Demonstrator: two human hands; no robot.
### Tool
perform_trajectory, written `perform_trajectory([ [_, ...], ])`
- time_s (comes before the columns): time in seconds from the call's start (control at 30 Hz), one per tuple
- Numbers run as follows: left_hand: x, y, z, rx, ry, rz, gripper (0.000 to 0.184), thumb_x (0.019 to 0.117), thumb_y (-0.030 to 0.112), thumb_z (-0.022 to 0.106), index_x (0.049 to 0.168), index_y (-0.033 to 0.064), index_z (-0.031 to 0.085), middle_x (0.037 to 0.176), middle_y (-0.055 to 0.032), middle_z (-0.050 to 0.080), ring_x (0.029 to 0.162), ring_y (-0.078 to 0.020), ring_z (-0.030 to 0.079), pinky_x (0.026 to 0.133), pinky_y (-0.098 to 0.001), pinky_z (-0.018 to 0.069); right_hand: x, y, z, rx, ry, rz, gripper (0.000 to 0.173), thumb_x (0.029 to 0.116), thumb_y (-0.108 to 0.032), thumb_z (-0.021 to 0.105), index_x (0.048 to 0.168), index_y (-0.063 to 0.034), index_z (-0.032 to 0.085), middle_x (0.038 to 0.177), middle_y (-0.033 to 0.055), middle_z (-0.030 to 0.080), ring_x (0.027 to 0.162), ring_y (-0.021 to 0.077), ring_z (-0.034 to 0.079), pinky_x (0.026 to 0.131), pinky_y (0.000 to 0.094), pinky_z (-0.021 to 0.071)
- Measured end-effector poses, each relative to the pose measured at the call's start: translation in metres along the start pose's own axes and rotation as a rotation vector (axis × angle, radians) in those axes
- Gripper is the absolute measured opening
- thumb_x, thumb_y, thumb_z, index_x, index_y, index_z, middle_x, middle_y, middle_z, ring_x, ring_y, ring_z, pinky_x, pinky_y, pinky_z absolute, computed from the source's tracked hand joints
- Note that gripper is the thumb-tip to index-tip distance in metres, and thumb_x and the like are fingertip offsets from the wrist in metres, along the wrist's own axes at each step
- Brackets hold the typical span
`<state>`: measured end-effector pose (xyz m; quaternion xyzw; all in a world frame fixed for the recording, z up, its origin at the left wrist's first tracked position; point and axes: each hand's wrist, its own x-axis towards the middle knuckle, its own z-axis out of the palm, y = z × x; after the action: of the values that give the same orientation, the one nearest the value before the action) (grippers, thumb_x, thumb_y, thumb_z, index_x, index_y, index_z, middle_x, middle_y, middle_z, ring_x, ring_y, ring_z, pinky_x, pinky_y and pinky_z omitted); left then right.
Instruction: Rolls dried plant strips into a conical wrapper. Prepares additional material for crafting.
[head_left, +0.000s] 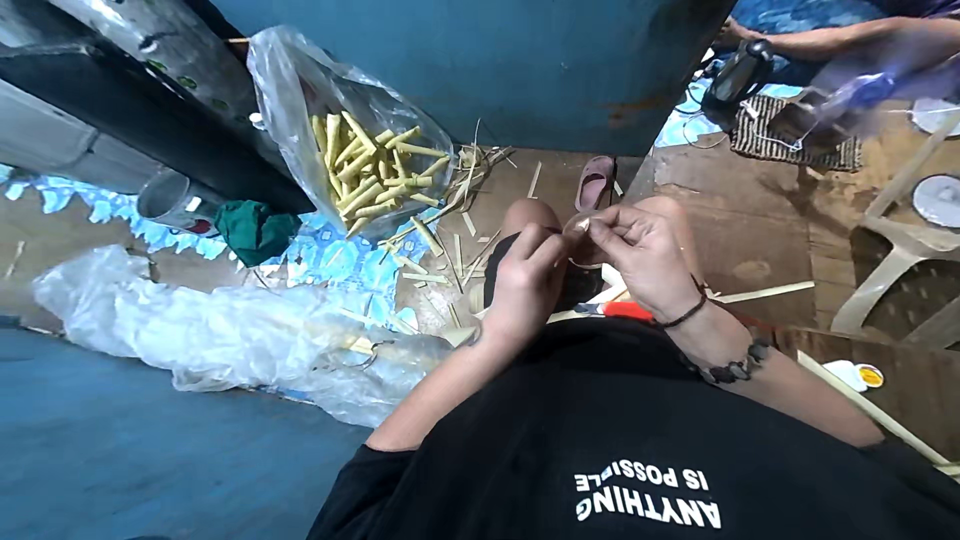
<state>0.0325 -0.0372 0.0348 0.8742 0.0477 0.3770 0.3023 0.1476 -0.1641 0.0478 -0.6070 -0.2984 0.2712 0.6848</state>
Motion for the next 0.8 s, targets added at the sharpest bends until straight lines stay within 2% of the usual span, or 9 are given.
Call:
perform_trajectory([
  [0.17,-0.006,-0.007,0.008,0.01,-0.132,0.053,0.03,0.0987,0.004,0.063,0.127,0.0023,0.07,0.124,-0.0224,0.065,0.113,-0.0295,0.066,0.097,-0.0395,0.0568,-0.001,0.0,-0.01,-0.005,0.03,-0.099,0.007,0.0972,-0.009,0.069,0.104,-0.0075,0.068,0.088,0.001,0.072,0.072,0.0091,0.072,0.067,0.0265,0.0641],
  [0.23,-0.004,-0.006,0.007,-0.166,-0.139,-0.058,0.03,0.1013,0.008,0.06,0.129,0.0006,0.069,0.131,-0.0198,0.064,0.118,-0.0243,0.065,0.102,-0.0362,0.0541,0.002,0.0,-0.011,0.001,0.041,-0.135,0.006,0.0978,-0.008,0.068,0.104,-0.008,0.067,0.088,0.001,0.073,0.073,0.0101,0.073,0.067,0.0271,0.0643],
  [0.3,0.0,-0.008,0.007,-0.414,-0.044,-0.275,0.02,0.1018,0.009,0.061,0.112,-0.0012,0.074,0.105,-0.0085,0.075,0.089,-0.0104,0.071,0.08,-0.0278,0.0603,0.003,-0.001,-0.007,-0.124,0.058,-0.269,0.006,0.0988,-0.005,0.066,0.104,-0.0039,0.065,0.09,0.0018,0.074,0.076,0.0103,0.075,0.07,0.0274,0.0657],
  [0.37,0.006,-0.01,0.003,-0.602,-0.014,-0.504,0.016,0.0994,0.013,0.066,0.091,0.0005,0.072,0.077,-0.0043,0.072,0.066,-0.0119,0.07,0.063,-0.0319,0.0628,0.003,0.004,-0.005,-0.407,0.077,-0.581,0.009,0.0969,-0.002,0.066,0.102,0.0056,0.068,0.093,0.0077,0.073,0.08,0.0099,0.073,0.074,0.0254,0.064],
  [0.43,0.009,-0.007,-0.002,-0.683,-0.017,-0.572,0.018,0.0986,0.014,0.066,0.083,0.0039,0.068,0.07,-0.0004,0.067,0.061,-0.0091,0.066,0.059,-0.0289,0.06,0.003,0.013,-0.009,-0.697,0.019,-0.919,0.014,0.0952,0.0,0.065,0.103,0.0068,0.074,0.1,0.017,0.075,0.092,0.0191,0.074,0.084,0.0291,0.0608],
  [0.5,0.009,0.003,-0.009,-0.716,-0.034,-0.559,0.015,0.1004,0.013,0.062,0.091,0.0051,0.07,0.073,0.0043,0.065,0.063,-0.0017,0.059,0.059,-0.0205,0.0508,0.005,0.017,-0.016,-0.823,-0.074,-1.083,0.017,0.0957,-0.001,0.064,0.108,0.0036,0.075,0.113,0.0225,0.073,0.11,0.0288,0.071,0.098,0.0355,0.057],
  [0.63,0.008,0.011,-0.02,-0.77,-0.147,-0.456,0.024,0.0967,0.0,0.063,0.12,-0.0063,0.065,0.093,-0.0041,0.075,0.08,-0.0073,0.071,0.076,-0.0256,0.0612,0.009,0.011,-0.018,-0.58,-0.031,-0.875,0.019,0.0997,-0.012,0.066,0.109,0.002,0.076,0.118,0.0164,0.072,0.109,0.0176,0.068,0.096,0.0296,0.0547],
  [0.73,0.008,0.006,-0.013,-0.675,-0.083,-0.4,0.012,0.0966,0.003,0.066,0.106,-0.0054,0.068,0.083,-0.0067,0.073,0.072,-0.0134,0.072,0.068,-0.0314,0.0637,0.007,0.001,-0.009,-0.553,0.101,-0.703,0.024,0.0955,-0.008,0.071,0.115,0.0054,0.073,0.102,0.0115,0.075,0.089,0.0101,0.073,0.081,0.0247,0.0618],
  [0.8,0.007,0.005,-0.008,-0.621,0.023,-0.42,0.007,0.0935,0.005,0.072,0.092,0.002,0.066,0.073,-0.0015,0.07,0.062,-0.0087,0.069,0.06,-0.0266,0.0613,0.004,0.003,-0.005,-0.626,0.151,-0.874,0.018,0.0927,-0.006,0.073,0.105,0.0063,0.074,0.094,0.0133,0.075,0.086,0.0138,0.072,0.08,0.0265,0.0601],
])
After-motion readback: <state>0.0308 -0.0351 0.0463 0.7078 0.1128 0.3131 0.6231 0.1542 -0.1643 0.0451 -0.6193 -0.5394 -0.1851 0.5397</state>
